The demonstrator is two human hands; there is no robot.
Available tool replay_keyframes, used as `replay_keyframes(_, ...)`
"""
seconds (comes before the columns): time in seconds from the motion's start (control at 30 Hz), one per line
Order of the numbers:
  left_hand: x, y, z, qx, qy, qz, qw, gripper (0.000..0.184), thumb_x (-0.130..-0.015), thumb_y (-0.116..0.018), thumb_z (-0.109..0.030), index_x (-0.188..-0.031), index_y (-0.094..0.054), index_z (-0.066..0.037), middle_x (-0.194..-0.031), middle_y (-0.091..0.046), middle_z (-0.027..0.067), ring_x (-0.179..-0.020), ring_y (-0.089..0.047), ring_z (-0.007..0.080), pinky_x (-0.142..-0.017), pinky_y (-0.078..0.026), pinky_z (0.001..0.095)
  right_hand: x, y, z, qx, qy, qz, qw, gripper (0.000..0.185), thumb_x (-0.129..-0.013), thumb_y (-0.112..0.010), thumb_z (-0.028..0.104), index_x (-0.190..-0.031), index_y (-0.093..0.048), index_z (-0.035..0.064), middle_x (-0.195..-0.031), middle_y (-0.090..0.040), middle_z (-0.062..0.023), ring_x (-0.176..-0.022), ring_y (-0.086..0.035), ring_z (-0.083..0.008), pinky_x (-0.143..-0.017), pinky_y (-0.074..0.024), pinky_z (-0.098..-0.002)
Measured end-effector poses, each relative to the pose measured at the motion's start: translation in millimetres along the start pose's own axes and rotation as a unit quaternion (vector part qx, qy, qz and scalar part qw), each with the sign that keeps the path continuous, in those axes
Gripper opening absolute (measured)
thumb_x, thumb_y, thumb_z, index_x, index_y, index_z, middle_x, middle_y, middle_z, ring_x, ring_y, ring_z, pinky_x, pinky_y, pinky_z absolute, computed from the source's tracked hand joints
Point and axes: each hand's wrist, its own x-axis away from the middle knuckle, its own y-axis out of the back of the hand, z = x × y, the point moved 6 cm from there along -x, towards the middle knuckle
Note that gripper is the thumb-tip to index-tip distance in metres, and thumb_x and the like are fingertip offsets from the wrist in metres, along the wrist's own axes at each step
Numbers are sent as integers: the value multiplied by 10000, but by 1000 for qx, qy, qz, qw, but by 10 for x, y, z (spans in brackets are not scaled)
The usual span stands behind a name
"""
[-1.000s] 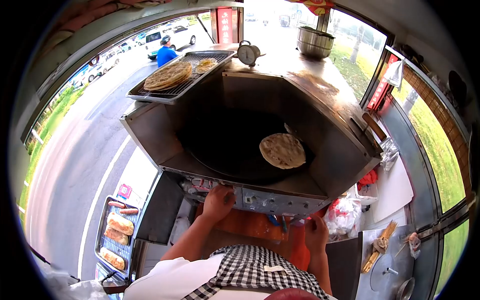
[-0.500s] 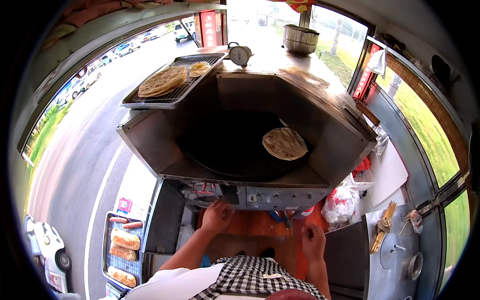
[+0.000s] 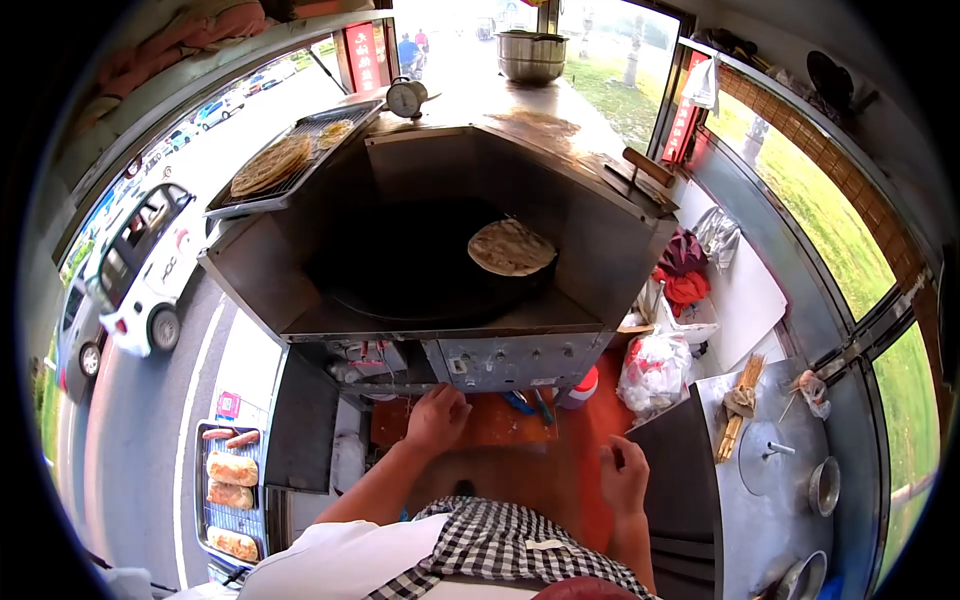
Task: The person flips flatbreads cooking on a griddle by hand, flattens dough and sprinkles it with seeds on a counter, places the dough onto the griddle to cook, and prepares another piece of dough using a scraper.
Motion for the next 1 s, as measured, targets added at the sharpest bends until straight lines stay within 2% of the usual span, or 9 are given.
replay_keyframes(0.1,56,-299,-368,-16,-24,18,999,185,-845,-749,-77,-831,-565,-61,-847,-628,128,-833,-651,394,-722,-539,487,98,381,-374,15,-5,-15,1000,210,-929,-749,89,-1122,-720,12,-913,-681,-130,-809,-670,-266,-733,-544,-373)
replay_keyframes(0.27,261,-601,-757,7,-49,32,998,102,-870,-730,-71,-941,-662,-44,-896,-652,126,-870,-662,374,-760,-548,469,347,832,-726,15,-40,-13,999,191,-965,-721,101,-1125,-717,-3,-933,-684,-123,-828,-666,-252,-743,-544,-371)
replay_keyframes(0.4,389,-731,-1001,25,-40,61,997,202,-880,-731,-73,-1078,-725,-33,-952,-673,125,-875,-677,345,-760,-559,440,449,1098,-744,0,-60,-29,998,188,-979,-714,109,-1125,-722,-9,-960,-698,-117,-843,-672,-243,-756,-548,-360)
replay_keyframes(0.5,395,-830,-1126,41,-27,85,995,235,-887,-740,-85,-1114,-729,-29,-974,-676,126,-865,-687,322,-744,-565,406,573,1227,-807,3,-60,-48,997,183,-981,-713,106,-1121,-722,-11,-964,-698,-122,-842,-672,-250,-752,-547,-357)
replay_keyframes(0.6,331,-893,-1328,38,-65,105,992,261,-907,-757,-68,-1164,-729,-34,-989,-682,101,-839,-698,247,-727,-584,352,692,1325,-818,9,-52,-71,996,182,-977,-715,103,-1118,-721,-12,-953,-693,-128,-831,-668,-256,-742,-543,-359)
replay_keyframes(0.63,341,-899,-1325,51,-56,100,992,266,-905,-756,-80,-1164,-726,-27,-996,-686,106,-849,-699,256,-740,-584,356,745,1355,-796,8,-55,-82,995,182,-975,-716,102,-1117,-721,-12,-946,-690,-131,-826,-667,-257,-739,-542,-361)
replay_keyframes(0.83,357,-1298,-1460,81,-97,176,976,264,-928,-747,-84,-1179,-716,-6,-1025,-691,113,-873,-690,250,-790,-586,336,1273,1802,-825,17,-156,-151,976,224,-944,-736,165,-1120,-727,27,-908,-674,-131,-792,-664,-278,-728,-537,-387)
replay_keyframes(0.9,449,-1436,-1511,93,-122,199,968,243,-941,-746,-71,-1177,-722,-16,-995,-672,79,-852,-659,180,-751,-549,288,1482,1933,-845,28,-170,-183,968,231,-942,-733,183,-1124,-728,40,-906,-678,-125,-799,-676,-289,-728,-544,-398)
replay_keyframes(1.0,623,-1586,-1565,90,-144,257,951,250,-946,-739,-70,-1190,-716,-25,-991,-668,69,-848,-657,168,-739,-543,282,1858,2067,-762,40,-215,-210,953,232,-942,-732,194,-1124,-728,51,-920,-691,-114,-824,-693,-295,-737,-555,-404)
